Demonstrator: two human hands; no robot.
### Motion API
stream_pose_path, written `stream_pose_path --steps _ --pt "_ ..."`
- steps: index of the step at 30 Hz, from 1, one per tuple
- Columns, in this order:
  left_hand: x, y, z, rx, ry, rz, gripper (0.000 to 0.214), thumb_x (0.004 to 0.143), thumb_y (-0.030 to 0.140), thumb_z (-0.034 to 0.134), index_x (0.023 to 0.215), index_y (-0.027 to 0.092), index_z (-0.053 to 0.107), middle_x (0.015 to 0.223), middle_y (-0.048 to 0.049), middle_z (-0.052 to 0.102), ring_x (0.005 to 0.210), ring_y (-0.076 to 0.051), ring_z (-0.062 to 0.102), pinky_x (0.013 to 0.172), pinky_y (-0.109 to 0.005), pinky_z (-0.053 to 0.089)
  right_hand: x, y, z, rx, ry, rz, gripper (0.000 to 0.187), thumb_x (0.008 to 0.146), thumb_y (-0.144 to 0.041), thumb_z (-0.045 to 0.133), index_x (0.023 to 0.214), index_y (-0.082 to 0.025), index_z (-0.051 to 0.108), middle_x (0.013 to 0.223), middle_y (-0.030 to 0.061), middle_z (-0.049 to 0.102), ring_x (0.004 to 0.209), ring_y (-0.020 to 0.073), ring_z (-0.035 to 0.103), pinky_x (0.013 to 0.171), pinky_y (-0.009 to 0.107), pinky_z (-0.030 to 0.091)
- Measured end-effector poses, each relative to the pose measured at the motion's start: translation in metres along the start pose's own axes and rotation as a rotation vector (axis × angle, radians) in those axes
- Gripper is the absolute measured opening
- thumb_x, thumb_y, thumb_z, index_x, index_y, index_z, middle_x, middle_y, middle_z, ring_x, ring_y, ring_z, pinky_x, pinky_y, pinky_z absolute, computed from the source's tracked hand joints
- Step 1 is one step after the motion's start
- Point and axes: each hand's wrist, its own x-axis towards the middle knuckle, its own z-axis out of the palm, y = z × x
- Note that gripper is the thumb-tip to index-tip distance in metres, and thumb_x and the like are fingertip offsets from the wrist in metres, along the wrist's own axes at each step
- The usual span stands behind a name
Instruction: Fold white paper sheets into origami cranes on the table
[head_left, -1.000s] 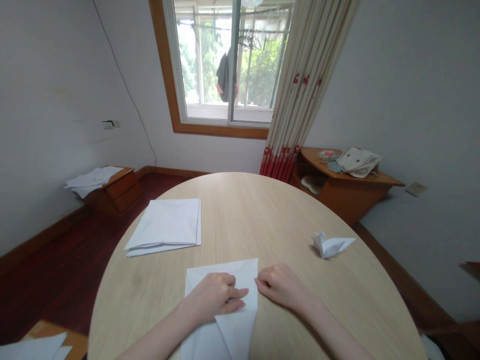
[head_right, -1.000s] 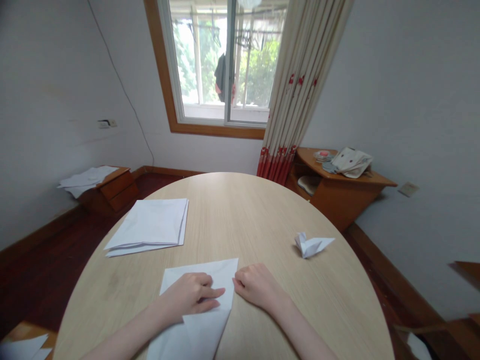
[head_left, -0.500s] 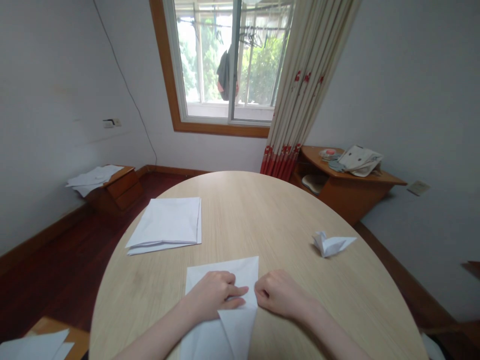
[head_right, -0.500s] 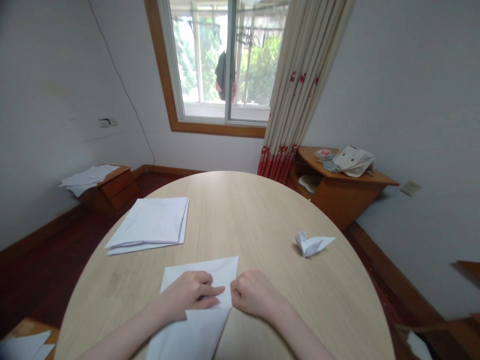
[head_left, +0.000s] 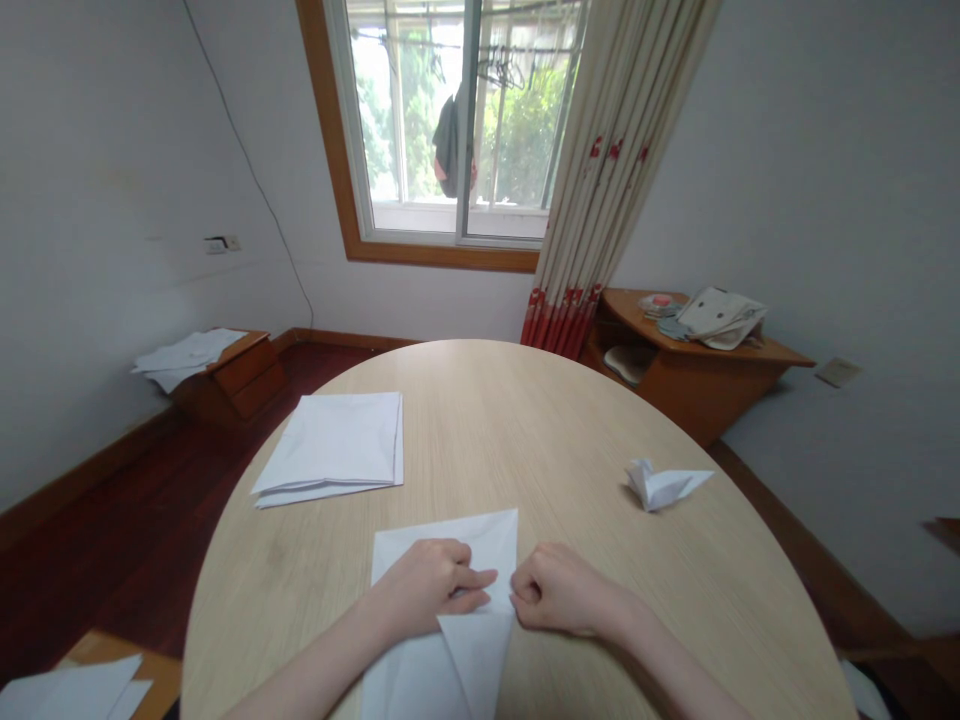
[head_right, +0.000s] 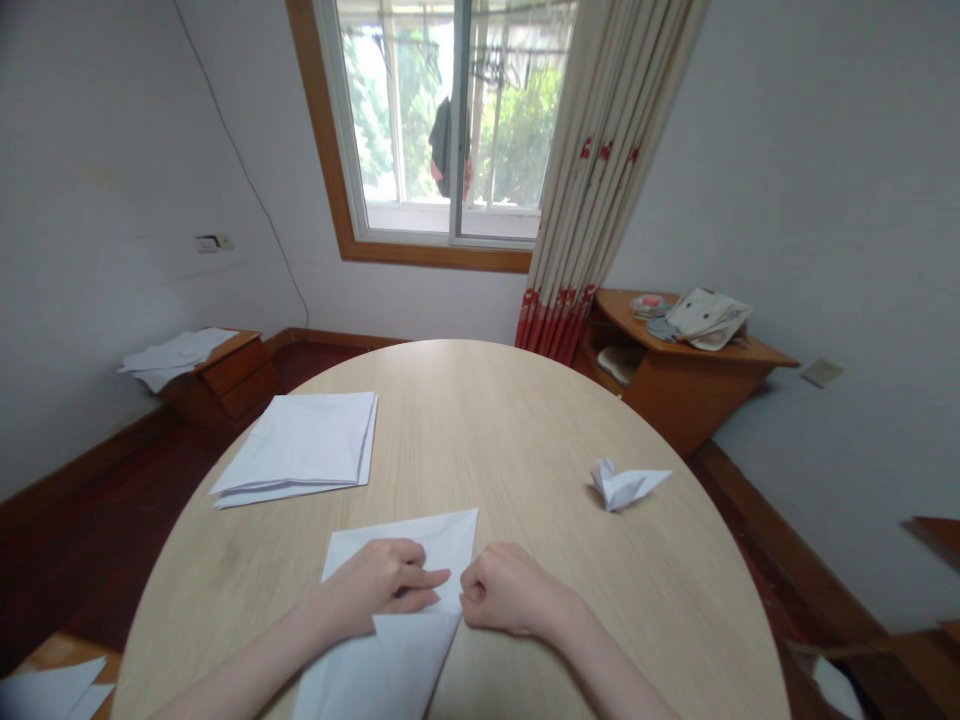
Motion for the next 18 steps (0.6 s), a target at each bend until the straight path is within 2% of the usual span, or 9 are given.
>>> stream_pose_path --steps 8,18 --pt "0.0008 0.0009 -0.0012 0.011 -0.011 0.001 0.025 0.093 0.035 0.054 0.114 0.028 0.067 0.071 0.0001 0.056 0.066 -0.015 0.056 0.058 -0.023 0.034 -0.0003 0.0078 -0.0009 0.144 -0.085 0.003 0.029 0.066 -0.018 0.057 0.043 -0.018 0.038 0.043 -0.0102 0.024 0.044 0.0061 0.025 0.044 0.019 0.019" --pt "0.0014 0.0007 -0.0007 0.008 -0.002 -0.002 0.025 0.093 0.035 0.055 0.113 0.027 0.068 0.070 0.0004 0.056 0.065 -0.015 0.056 0.057 -0.023 0.034 -0.0003 0.0068 -0.0022 0.182 -0.087 -0.035 0.033 0.066 -0.016 0.055 0.042 -0.018 0.032 0.045 -0.0097 0.019 0.045 0.0059 0.021 0.044 0.021 0.017"
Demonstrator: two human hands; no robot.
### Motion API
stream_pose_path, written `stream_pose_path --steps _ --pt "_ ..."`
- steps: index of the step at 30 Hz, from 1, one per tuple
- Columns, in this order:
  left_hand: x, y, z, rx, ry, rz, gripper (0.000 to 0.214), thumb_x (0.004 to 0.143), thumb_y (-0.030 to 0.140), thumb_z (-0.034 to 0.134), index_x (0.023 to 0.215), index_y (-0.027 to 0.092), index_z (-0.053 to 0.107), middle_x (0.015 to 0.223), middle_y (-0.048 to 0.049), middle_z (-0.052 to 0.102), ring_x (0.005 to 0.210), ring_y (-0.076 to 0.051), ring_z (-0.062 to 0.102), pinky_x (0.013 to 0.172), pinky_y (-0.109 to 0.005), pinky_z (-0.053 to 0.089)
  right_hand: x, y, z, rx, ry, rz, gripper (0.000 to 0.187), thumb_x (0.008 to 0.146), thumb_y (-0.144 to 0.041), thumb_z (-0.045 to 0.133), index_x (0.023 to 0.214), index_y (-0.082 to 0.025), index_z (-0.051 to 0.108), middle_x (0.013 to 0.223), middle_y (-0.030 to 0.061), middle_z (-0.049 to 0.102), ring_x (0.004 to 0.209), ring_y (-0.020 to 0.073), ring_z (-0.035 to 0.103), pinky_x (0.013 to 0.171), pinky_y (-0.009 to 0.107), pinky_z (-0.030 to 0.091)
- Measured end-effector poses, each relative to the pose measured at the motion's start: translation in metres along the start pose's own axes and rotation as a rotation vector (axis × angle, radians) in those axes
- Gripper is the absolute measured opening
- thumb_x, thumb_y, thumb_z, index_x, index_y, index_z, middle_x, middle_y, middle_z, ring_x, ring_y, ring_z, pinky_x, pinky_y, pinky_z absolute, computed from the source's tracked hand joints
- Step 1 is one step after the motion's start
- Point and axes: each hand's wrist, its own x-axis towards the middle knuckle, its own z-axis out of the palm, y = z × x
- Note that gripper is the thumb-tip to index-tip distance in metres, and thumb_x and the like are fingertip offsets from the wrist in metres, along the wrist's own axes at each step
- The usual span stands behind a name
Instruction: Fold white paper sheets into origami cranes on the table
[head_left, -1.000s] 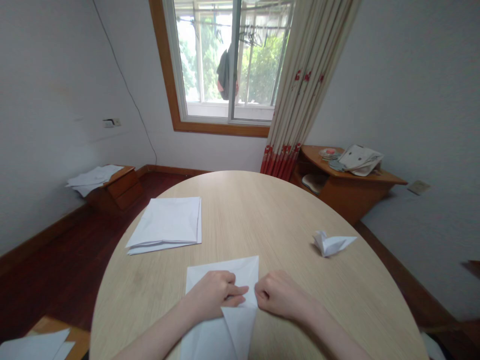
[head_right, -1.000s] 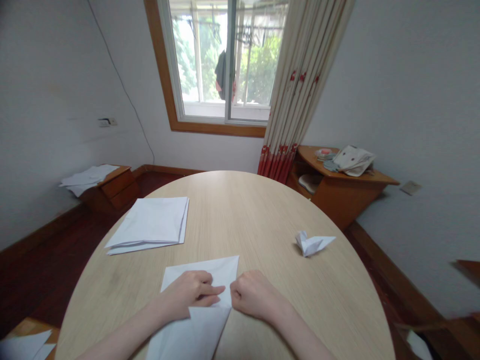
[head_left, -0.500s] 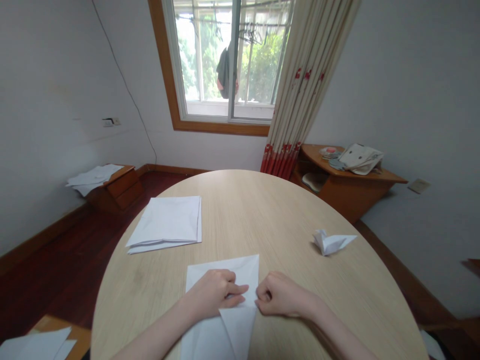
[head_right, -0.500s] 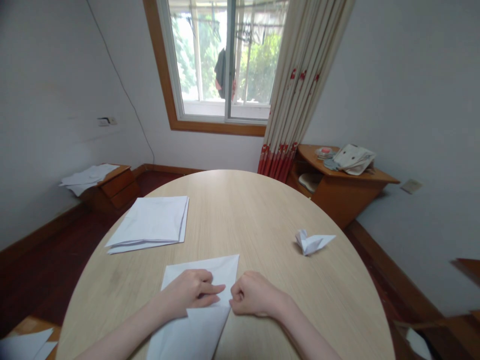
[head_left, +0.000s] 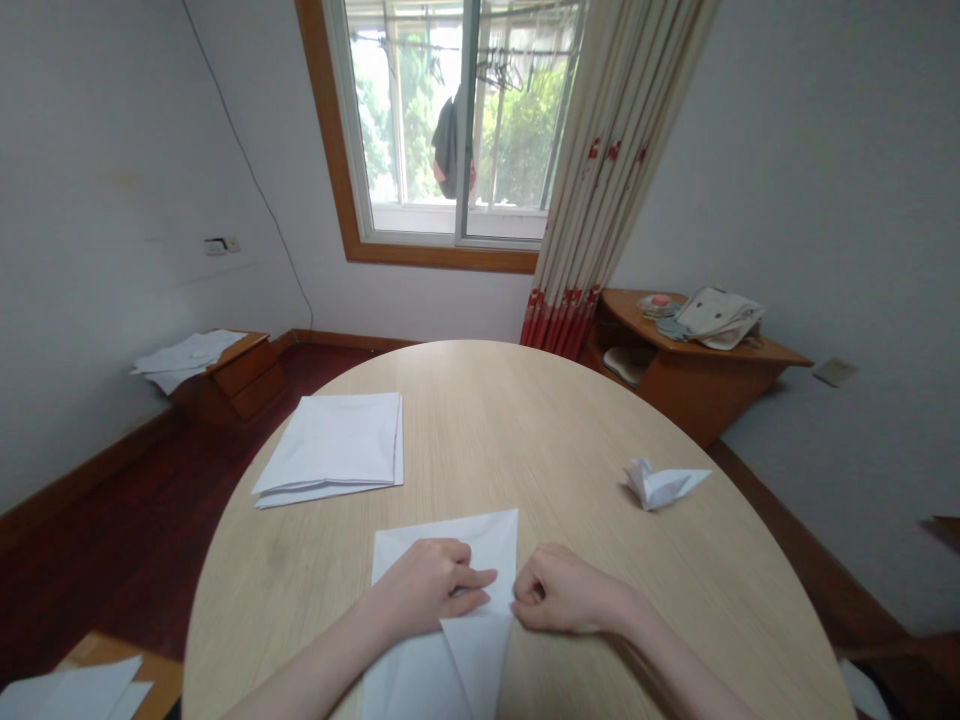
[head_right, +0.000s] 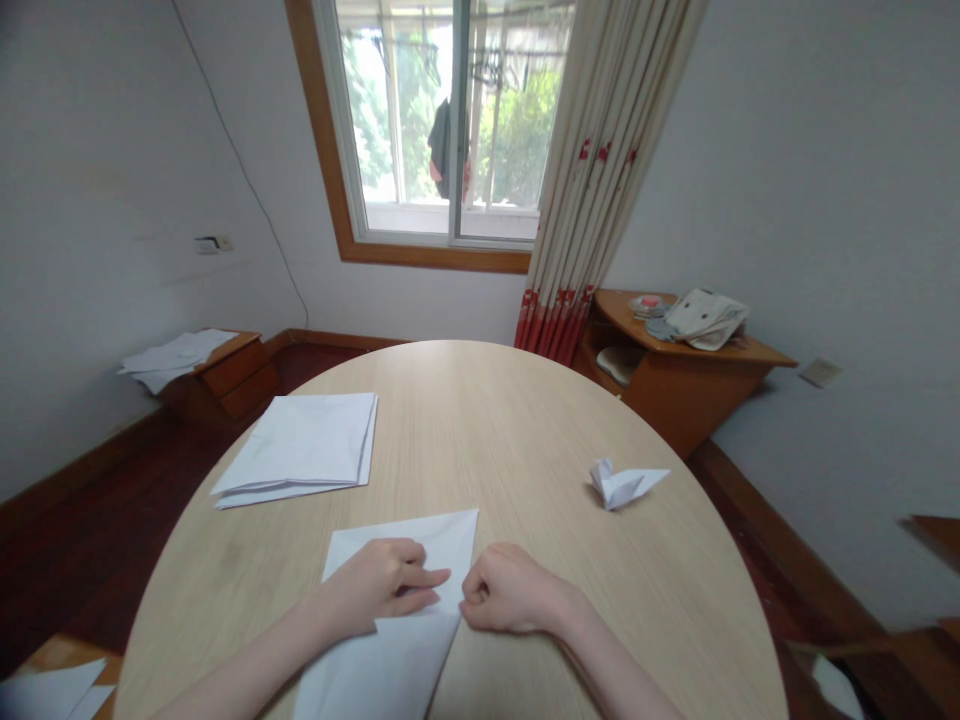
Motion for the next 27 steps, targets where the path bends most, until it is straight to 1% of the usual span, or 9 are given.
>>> stream_pose_path --steps 7,12,15,17,18,20,23,25,27 --pt "-0.001 0.001 -0.002 -0.031 -0.006 -0.002 0.025 0.093 0.034 0.055 0.112 0.027 0.068 0.070 0.0002 0.056 0.065 -0.015 0.055 0.057 -0.023 0.034 0.000 0.002 0.001 0.043 -0.007 0.018 0.026 0.059 -0.010 0.053 0.041 -0.017 0.035 0.044 -0.0103 0.022 0.044 0.0053 0.023 0.043 0.019 0.018" --pt "0.000 0.001 -0.003 -0.100 0.007 -0.035 0.026 0.091 0.034 0.057 0.114 0.026 0.066 0.071 0.0010 0.056 0.068 -0.016 0.056 0.060 -0.023 0.035 0.000 0.004 0.001 0.084 0.018 0.043 0.027 0.061 -0.012 0.055 0.042 -0.017 0.037 0.042 -0.0103 0.025 0.043 0.0055 0.025 0.042 0.019 0.018" --pt "0.000 0.003 -0.004 -0.171 0.031 -0.102 0.029 0.087 0.033 0.062 0.114 0.024 0.063 0.074 0.0020 0.056 0.070 -0.015 0.056 0.062 -0.022 0.036 0.001 0.005 0.000 0.111 0.060 0.049 0.029 0.064 -0.015 0.056 0.042 -0.018 0.036 0.043 -0.0098 0.024 0.044 0.0062 0.025 0.042 0.020 0.018" --pt "0.000 0.005 -0.006 -0.215 0.045 -0.158 0.027 0.084 0.032 0.064 0.109 0.023 0.062 0.078 0.0024 0.057 0.069 -0.014 0.054 0.062 -0.022 0.037 0.003 0.005 -0.001 0.120 0.115 0.053 0.030 0.069 -0.018 0.055 0.045 -0.018 0.037 0.047 -0.0089 0.026 0.047 0.0071 0.027 0.044 0.021 0.020" --pt "0.000 0.006 -0.006 -0.233 0.053 -0.183 0.025 0.083 0.031 0.064 0.105 0.022 0.062 0.080 0.0023 0.057 0.068 -0.014 0.054 0.062 -0.022 0.037 0.004 0.004 -0.001 0.125 0.154 0.053 0.030 0.073 -0.020 0.054 0.047 -0.018 0.038 0.049 -0.0083 0.028 0.049 0.0077 0.029 0.046 0.021 0.022" --pt "0.000 0.007 -0.007 -0.257 0.074 -0.216 0.021 0.081 0.030 0.065 0.099 0.020 0.059 0.083 0.0022 0.057 0.069 -0.014 0.053 0.063 -0.022 0.038 0.007 0.003 -0.001 0.149 0.264 0.021 0.026 0.080 -0.024 0.051 0.055 -0.018 0.046 0.056 -0.0064 0.037 0.055 0.0096 0.036 0.052 0.021 0.028" --pt "-0.001 0.007 -0.007 -0.288 0.106 -0.229 0.017 0.081 0.027 0.065 0.093 0.020 0.056 0.083 0.0021 0.056 0.071 -0.014 0.053 0.064 -0.023 0.037 0.010 0.002 0.000 0.185 0.413 -0.111 0.014 0.083 -0.026 0.054 0.071 -0.018 0.057 0.073 -0.0009 0.053 0.071 0.0144 0.048 0.066 0.026 0.039" --pt "-0.001 0.008 -0.007 -0.297 0.119 -0.231 0.016 0.081 0.028 0.065 0.090 0.019 0.054 0.083 0.0020 0.056 0.071 -0.015 0.052 0.064 -0.023 0.037 0.012 0.004 0.003 0.171 0.446 -0.190 0.009 0.083 -0.024 0.058 0.077 -0.019 0.063 0.084 0.0024 0.057 0.083 0.0176 0.052 0.077 0.030 0.042" --pt "-0.002 0.008 -0.007 -0.295 0.126 -0.224 0.016 0.083 0.030 0.064 0.087 0.019 0.054 0.082 0.0018 0.056 0.071 -0.015 0.052 0.064 -0.023 0.037 0.014 0.006 0.006 0.145 0.444 -0.228 0.007 0.083 -0.023 0.060 0.080 -0.021 0.067 0.091 0.0039 0.059 0.092 0.0195 0.053 0.084 0.033 0.041"
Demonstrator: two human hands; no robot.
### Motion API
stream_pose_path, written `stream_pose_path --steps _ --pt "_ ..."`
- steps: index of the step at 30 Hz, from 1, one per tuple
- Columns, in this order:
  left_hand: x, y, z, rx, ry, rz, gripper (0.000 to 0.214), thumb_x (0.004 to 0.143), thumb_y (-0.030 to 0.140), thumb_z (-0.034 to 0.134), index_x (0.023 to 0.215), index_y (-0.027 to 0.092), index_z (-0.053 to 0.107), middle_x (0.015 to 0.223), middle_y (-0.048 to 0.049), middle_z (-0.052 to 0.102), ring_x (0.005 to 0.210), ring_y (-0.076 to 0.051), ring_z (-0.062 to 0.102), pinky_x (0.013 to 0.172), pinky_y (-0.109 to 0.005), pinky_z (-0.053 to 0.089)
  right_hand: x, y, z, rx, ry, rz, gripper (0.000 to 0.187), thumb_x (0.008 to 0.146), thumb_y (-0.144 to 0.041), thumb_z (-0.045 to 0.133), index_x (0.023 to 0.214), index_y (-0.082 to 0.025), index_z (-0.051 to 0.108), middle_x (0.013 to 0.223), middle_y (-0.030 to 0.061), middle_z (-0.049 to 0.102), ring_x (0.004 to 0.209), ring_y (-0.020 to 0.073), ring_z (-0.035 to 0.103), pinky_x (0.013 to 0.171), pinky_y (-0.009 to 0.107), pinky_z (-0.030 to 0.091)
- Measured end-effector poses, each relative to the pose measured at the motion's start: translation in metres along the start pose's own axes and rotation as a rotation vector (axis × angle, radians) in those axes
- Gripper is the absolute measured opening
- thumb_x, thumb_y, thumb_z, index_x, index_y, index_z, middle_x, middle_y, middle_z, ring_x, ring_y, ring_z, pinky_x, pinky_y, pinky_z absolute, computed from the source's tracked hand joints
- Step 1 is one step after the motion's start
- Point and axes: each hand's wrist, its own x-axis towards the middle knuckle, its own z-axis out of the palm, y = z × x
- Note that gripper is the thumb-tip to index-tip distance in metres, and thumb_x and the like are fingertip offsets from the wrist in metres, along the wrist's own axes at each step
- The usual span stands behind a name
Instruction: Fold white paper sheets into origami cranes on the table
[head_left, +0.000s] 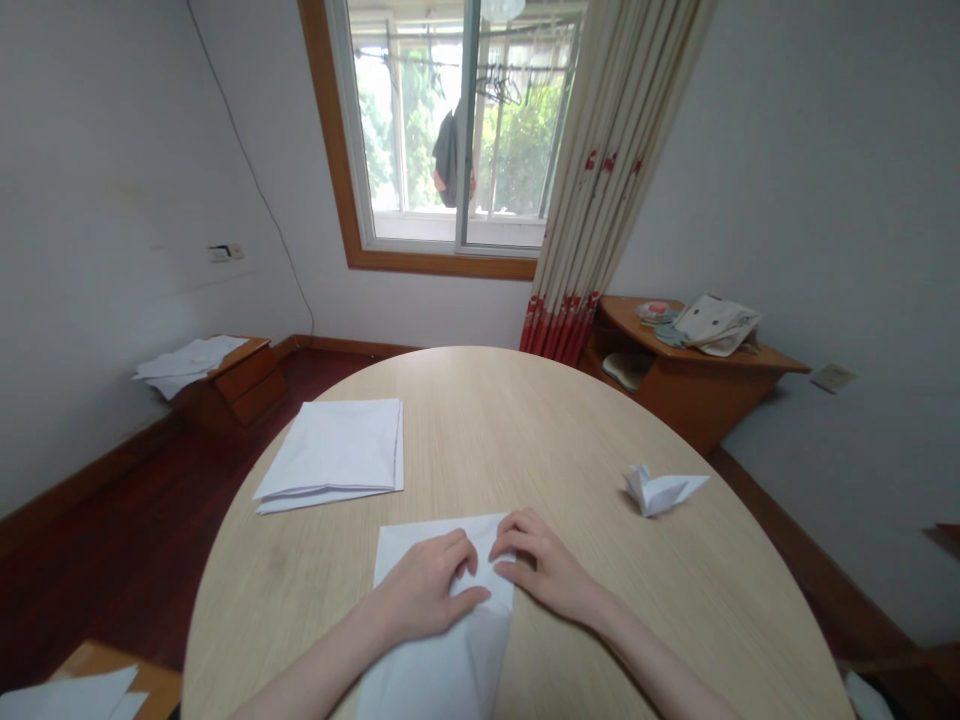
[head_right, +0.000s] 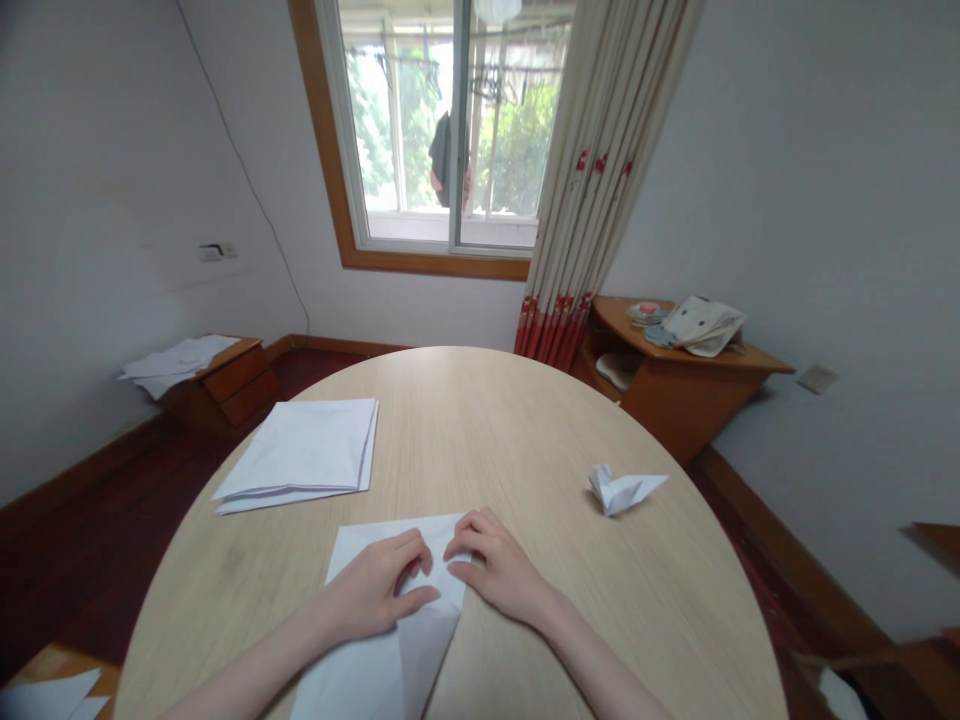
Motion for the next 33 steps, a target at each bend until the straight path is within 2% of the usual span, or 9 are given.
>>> stream_pose_path --steps 5,9,13,17,21,27,29,33 --pt "0.000 0.002 -0.001 0.013 -0.010 0.022 0.014 0.090 0.031 0.057 0.086 0.018 0.054 0.081 0.0009 0.057 0.073 -0.015 0.053 0.064 -0.023 0.037 0.000 0.005 0.003 0.007 -0.015 -0.001 0.011 0.084 -0.030 0.064 0.080 -0.022 0.070 0.090 0.0042 0.062 0.094 0.0207 0.053 0.087 0.036 0.041" --pt "0.003 0.003 -0.003 0.024 -0.030 0.000 0.014 0.095 0.026 0.049 0.085 0.018 0.055 0.082 0.0007 0.057 0.076 -0.015 0.055 0.067 -0.023 0.037 0.000 0.006 0.000 0.049 0.021 0.011 0.034 0.090 -0.045 0.052 0.072 -0.019 0.066 0.082 0.0044 0.061 0.086 0.0194 0.054 0.080 0.034 0.042" --pt "0.003 0.003 -0.004 0.032 -0.060 -0.015 0.008 0.088 0.024 0.060 0.087 0.019 0.055 0.081 0.0019 0.057 0.076 -0.015 0.054 0.067 -0.023 0.038 0.000 0.009 -0.004 0.032 0.071 0.009 0.051 0.093 -0.056 0.040 0.062 -0.018 0.056 0.070 0.0027 0.057 0.076 0.0176 0.052 0.072 0.031 0.041" --pt "0.003 0.001 -0.002 0.046 -0.075 -0.019 0.015 0.083 0.026 0.067 0.089 0.019 0.055 0.082 0.0021 0.056 0.077 -0.016 0.053 0.067 -0.023 0.037 0.000 0.015 -0.006 -0.013 0.052 -0.004 0.056 0.089 -0.062 0.042 0.055 -0.018 0.052 0.063 0.0009 0.052 0.071 0.0169 0.050 0.068 0.030 0.039" --pt "0.002 -0.002 0.000 0.038 -0.067 -0.004 0.012 0.086 0.026 0.064 0.089 0.020 0.054 0.083 0.0020 0.056 0.078 -0.016 0.053 0.068 -0.024 0.037 0.000 0.018 -0.005 -0.072 0.024 0.002 0.048 0.083 -0.058 0.057 0.056 -0.018 0.057 0.065 0.0011 0.056 0.072 0.0170 0.051 0.067 0.029 0.039" --pt "0.002 -0.002 0.001 0.044 -0.042 0.021 0.000 0.088 0.019 0.055 0.088 0.019 0.054 0.082 0.0006 0.056 0.076 -0.016 0.053 0.068 -0.025 0.038 -0.001 0.016 -0.007 -0.180 -0.038 0.018 0.025 0.075 -0.039 0.075 0.067 -0.018 0.063 0.069 0.0004 0.059 0.074 0.0172 0.053 0.066 0.027 0.039" --pt "0.002 -0.002 0.002 0.051 -0.029 0.039 0.004 0.089 0.017 0.052 0.087 0.019 0.055 0.083 0.0000 0.057 0.076 -0.016 0.054 0.068 -0.025 0.039 0.000 0.013 -0.008 -0.216 -0.053 0.019 0.019 0.072 -0.033 0.078 0.071 -0.019 0.066 0.072 0.0007 0.061 0.077 0.0182 0.054 0.068 0.028 0.040" --pt "0.001 -0.005 0.005 0.083 0.017 0.111 0.014 0.094 0.017 0.043 0.090 0.019 0.056 0.085 -0.0018 0.059 0.079 -0.016 0.056 0.070 -0.026 0.040 0.002 0.008 -0.009 -0.173 -0.108 -0.030 0.012 0.077 -0.025 0.074 0.089 -0.023 0.071 0.099 0.0043 0.068 0.099 0.0216 0.057 0.087 0.036 0.042"
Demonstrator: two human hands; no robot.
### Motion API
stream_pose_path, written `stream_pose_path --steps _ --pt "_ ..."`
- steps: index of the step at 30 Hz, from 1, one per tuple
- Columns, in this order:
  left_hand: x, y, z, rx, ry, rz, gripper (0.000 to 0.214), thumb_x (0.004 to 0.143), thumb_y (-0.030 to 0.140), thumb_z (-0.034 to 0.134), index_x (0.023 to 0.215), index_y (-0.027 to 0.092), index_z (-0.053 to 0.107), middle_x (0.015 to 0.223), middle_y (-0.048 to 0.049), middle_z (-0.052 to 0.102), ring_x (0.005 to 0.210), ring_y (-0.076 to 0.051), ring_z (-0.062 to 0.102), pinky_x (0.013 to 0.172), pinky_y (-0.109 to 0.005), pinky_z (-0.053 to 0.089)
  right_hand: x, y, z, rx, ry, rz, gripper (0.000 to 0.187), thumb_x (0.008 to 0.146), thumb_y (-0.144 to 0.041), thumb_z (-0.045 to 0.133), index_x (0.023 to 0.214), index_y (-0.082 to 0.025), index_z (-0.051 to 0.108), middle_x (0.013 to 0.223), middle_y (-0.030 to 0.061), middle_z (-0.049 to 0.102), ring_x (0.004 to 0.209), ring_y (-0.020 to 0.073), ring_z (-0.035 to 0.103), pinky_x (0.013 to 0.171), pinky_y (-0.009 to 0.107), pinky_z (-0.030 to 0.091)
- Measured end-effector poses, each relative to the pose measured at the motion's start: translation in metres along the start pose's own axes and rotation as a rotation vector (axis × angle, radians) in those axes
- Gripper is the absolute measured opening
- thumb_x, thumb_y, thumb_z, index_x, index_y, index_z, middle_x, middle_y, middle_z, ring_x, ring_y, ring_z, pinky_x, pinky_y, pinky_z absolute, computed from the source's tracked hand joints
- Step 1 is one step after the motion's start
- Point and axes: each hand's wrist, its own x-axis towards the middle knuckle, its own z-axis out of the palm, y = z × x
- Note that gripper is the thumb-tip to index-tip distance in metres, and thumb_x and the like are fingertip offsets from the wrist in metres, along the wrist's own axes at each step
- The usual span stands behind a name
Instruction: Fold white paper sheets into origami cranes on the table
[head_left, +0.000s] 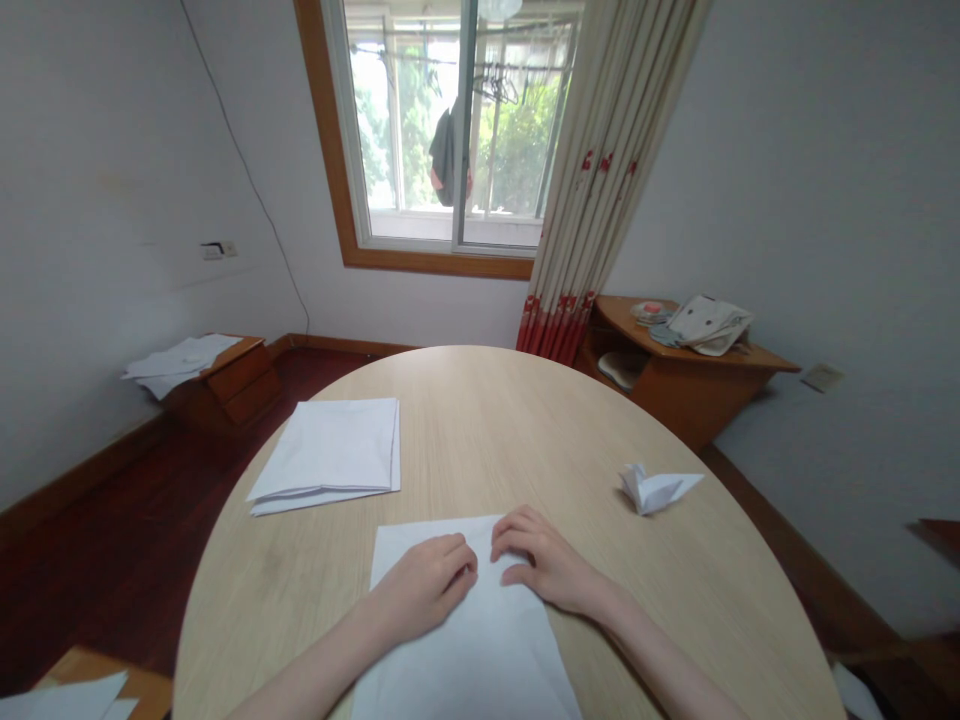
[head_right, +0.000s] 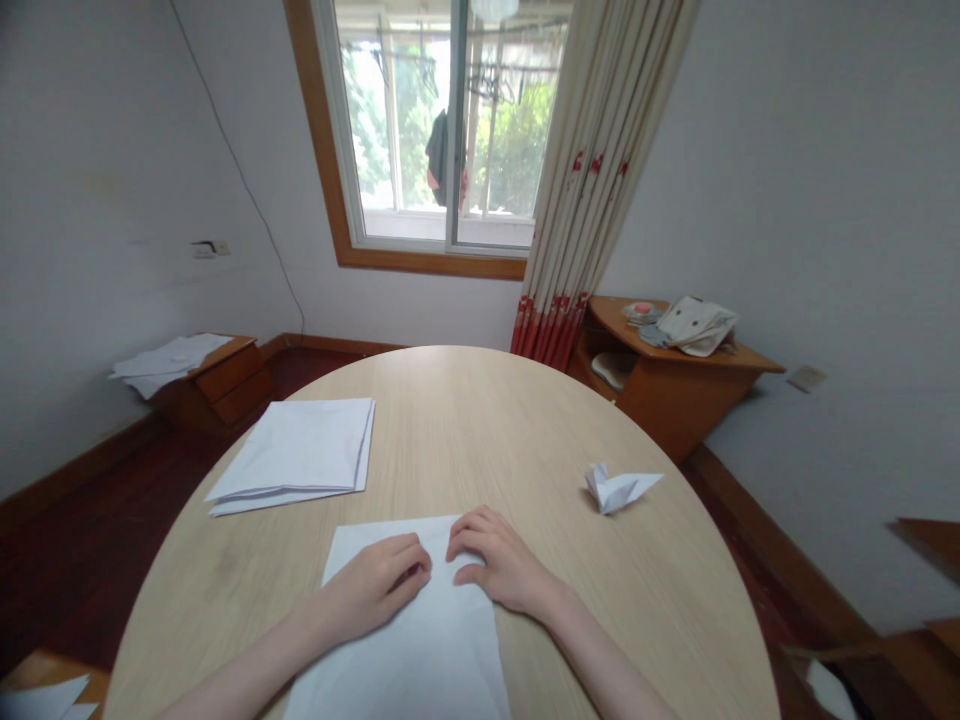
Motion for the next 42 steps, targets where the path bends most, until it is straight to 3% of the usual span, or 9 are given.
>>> stream_pose_path --steps 4,8,17,24,27,32,38,42 --pt "0.000 0.000 0.001 0.084 0.031 0.088 0.022 0.096 0.020 0.038 0.085 0.019 0.058 0.082 -0.0033 0.060 0.077 -0.017 0.056 0.070 -0.027 0.041 0.001 0.000 0.000 0.048 -0.173 -0.028 0.030 0.088 -0.021 0.059 0.116 -0.030 0.065 0.133 0.0051 0.057 0.128 0.0230 0.045 0.108 0.045 0.029" --pt "-0.001 0.004 -0.001 0.113 0.036 0.163 0.022 0.095 0.019 0.039 0.086 0.018 0.059 0.080 -0.0042 0.062 0.075 -0.018 0.055 0.068 -0.029 0.041 0.001 0.000 0.000 0.038 -0.263 -0.031 0.038 0.092 -0.019 0.052 0.127 -0.033 0.055 0.141 0.0038 0.046 0.135 0.0222 0.035 0.112 0.048 0.023" --pt "-0.004 0.017 -0.005 -0.121 -0.054 0.234 0.030 0.089 0.013 0.047 0.114 0.022 0.060 0.110 -0.0048 0.066 0.099 -0.020 0.058 0.088 -0.030 0.044 -0.005 0.005 -0.017 -0.167 -0.197 0.074 0.035 0.085 -0.015 0.063 0.119 -0.025 0.064 0.136 0.0092 0.051 0.130 0.0266 0.043 0.106 0.044 0.037" --pt "-0.004 0.017 -0.003 -0.075 -0.083 0.218 0.030 0.092 0.021 0.051 0.121 0.025 0.058 0.122 -0.0034 0.063 0.106 -0.022 0.058 0.093 -0.037 0.041 -0.009 0.004 -0.026 -0.328 -0.117 0.155 0.043 0.082 -0.017 0.064 0.124 -0.026 0.061 0.137 0.0082 0.052 0.118 0.0298 0.053 0.097 0.046 0.043" --pt "-0.003 0.015 -0.003 -0.047 -0.061 0.211 0.028 0.094 0.024 0.050 0.121 0.025 0.058 0.121 -0.0030 0.064 0.107 -0.020 0.060 0.098 -0.038 0.038 -0.009 0.003 -0.026 -0.254 -0.126 0.151 0.052 0.082 -0.015 0.062 0.132 -0.028 0.053 0.144 0.0041 0.043 0.124 0.0261 0.046 0.104 0.044 0.037" --pt "-0.001 0.014 -0.003 0.046 -0.029 0.192 0.027 0.096 0.029 0.047 0.118 0.022 0.060 0.120 -0.0044 0.065 0.108 -0.018 0.062 0.107 -0.041 0.032 -0.007 0.007 -0.025 -0.149 -0.234 0.180 0.056 0.083 -0.014 0.058 0.137 -0.024 0.046 0.150 0.0037 0.031 0.141 0.0218 0.021 0.116 0.043 0.015" --pt "0.001 0.014 -0.003 0.089 -0.041 0.142 0.030 0.096 0.033 0.048 0.120 0.020 0.060 0.127 -0.0057 0.061 0.116 -0.018 0.058 0.114 -0.043 0.022 -0.008 0.015 -0.023 -0.177 -0.234 0.165 0.048 0.087 -0.018 0.052 0.134 -0.030 0.048 0.147 0.0024 0.037 0.138 0.0210 0.029 0.114 0.049 0.015" --pt "0.002 0.012 -0.003 0.110 -0.033 0.100 0.034 0.095 0.038 0.049 0.121 0.018 0.060 0.129 -0.0079 0.059 0.117 -0.019 0.057 0.116 -0.044 0.018 -0.010 0.009 -0.023 -0.280 -0.176 0.138 0.040 0.091 -0.019 0.048 0.129 -0.029 0.055 0.140 0.0043 0.048 0.131 0.0219 0.042 0.112 0.049 0.022"
